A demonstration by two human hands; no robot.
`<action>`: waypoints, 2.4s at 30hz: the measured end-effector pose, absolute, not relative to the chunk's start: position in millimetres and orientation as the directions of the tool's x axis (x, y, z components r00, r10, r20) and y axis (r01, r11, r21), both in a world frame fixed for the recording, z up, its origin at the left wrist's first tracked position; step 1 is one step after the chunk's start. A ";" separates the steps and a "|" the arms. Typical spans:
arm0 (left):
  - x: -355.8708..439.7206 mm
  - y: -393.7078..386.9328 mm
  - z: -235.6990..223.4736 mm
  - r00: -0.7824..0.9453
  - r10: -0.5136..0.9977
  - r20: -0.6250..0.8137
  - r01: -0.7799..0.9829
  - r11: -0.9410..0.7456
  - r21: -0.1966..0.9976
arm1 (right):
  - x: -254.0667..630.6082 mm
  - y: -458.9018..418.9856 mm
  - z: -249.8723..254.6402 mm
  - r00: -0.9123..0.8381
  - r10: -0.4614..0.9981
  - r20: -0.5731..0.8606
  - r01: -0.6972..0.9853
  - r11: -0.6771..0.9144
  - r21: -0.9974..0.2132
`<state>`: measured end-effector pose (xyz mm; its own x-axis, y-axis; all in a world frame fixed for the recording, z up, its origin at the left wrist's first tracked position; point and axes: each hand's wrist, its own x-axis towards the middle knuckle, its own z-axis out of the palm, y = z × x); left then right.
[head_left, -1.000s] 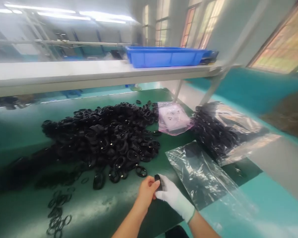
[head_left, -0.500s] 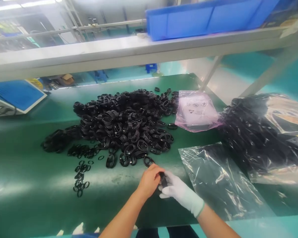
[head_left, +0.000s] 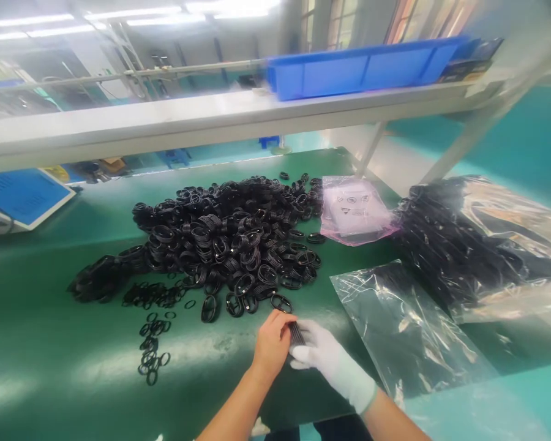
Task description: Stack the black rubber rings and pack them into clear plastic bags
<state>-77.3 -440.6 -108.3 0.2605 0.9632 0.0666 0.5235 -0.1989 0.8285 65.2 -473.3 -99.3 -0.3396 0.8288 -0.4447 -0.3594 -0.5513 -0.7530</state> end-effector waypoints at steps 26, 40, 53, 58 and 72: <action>-93.5 -401.9 -103.5 0.228 0.950 -0.211 0.939 -0.158 0.306 | 80.9 -457.2 -126.1 0.110 0.827 -0.552 0.072 -0.561 -0.825; -81.5 -427.0 -100.0 0.268 0.905 -0.331 0.961 -0.275 0.025 | 74.3 -449.3 -139.6 0.147 0.849 -0.508 0.520 -0.503 -0.690; -83.4 -442.2 -125.8 0.306 0.876 -0.373 0.794 -0.018 0.608 | 83.8 -448.2 -128.4 -0.013 0.774 -0.633 0.156 -0.624 -0.766; -68.6 -451.4 -142.6 0.243 0.906 -0.346 0.748 0.052 0.662 | 89.9 -449.6 -122.7 -0.062 0.796 -0.602 0.139 -0.591 -0.795; -68.1 -447.6 -147.8 0.312 0.917 -0.247 0.732 -0.067 0.677 | 78.7 -449.7 -124.8 0.095 0.853 -0.513 0.349 -0.511 -0.785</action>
